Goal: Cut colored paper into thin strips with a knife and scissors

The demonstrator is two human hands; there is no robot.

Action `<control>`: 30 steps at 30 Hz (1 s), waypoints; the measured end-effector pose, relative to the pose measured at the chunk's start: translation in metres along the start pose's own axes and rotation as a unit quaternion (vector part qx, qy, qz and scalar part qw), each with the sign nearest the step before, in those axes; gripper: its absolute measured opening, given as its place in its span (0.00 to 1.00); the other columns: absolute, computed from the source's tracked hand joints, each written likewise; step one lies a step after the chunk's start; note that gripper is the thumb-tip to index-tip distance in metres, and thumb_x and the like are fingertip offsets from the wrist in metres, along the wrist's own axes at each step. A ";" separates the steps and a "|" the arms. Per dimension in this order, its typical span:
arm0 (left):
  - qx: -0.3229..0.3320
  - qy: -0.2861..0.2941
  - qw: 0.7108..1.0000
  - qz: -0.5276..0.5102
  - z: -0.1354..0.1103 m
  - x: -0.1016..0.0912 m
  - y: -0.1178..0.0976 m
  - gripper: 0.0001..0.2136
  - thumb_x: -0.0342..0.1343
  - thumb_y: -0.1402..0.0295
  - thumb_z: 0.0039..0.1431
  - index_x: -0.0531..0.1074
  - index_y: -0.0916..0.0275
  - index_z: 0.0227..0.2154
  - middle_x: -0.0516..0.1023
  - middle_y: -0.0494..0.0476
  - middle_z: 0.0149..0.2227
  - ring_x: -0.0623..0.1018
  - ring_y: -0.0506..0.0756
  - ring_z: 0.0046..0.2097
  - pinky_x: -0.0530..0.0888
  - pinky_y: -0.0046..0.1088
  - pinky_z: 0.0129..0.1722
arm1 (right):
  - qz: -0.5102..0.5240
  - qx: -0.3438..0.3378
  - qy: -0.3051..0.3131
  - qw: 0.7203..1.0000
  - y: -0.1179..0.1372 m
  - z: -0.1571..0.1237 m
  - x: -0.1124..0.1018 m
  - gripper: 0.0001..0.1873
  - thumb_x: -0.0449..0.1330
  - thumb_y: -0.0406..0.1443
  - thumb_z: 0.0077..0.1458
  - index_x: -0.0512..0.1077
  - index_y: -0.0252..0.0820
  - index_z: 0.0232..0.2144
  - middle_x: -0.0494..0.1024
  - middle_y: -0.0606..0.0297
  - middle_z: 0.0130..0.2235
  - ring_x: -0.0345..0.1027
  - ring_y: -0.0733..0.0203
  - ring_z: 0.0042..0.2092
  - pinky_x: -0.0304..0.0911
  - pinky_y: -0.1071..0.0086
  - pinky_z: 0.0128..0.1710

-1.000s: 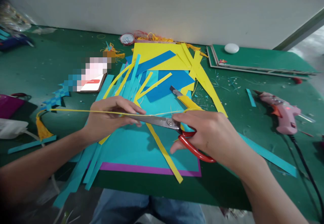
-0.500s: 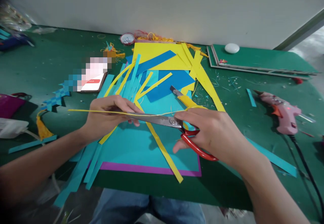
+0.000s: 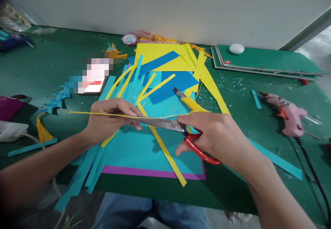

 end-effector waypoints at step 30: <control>-0.021 -0.015 1.000 0.017 0.000 0.001 -0.002 0.06 0.70 0.67 0.49 0.77 0.57 0.25 0.83 0.53 0.29 0.83 0.56 0.27 0.82 0.30 0.26 | 0.082 0.053 0.058 0.994 0.001 0.003 0.006 0.28 0.63 0.58 0.47 0.75 0.49 0.44 0.80 0.64 0.36 0.74 0.58 0.33 0.67 0.69 0.31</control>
Point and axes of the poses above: each hand's wrist, its own z-axis towards the middle knuckle, its own x-axis out of the palm, y = z × x, the point moved 4 cm from there along z, towards the middle knuckle
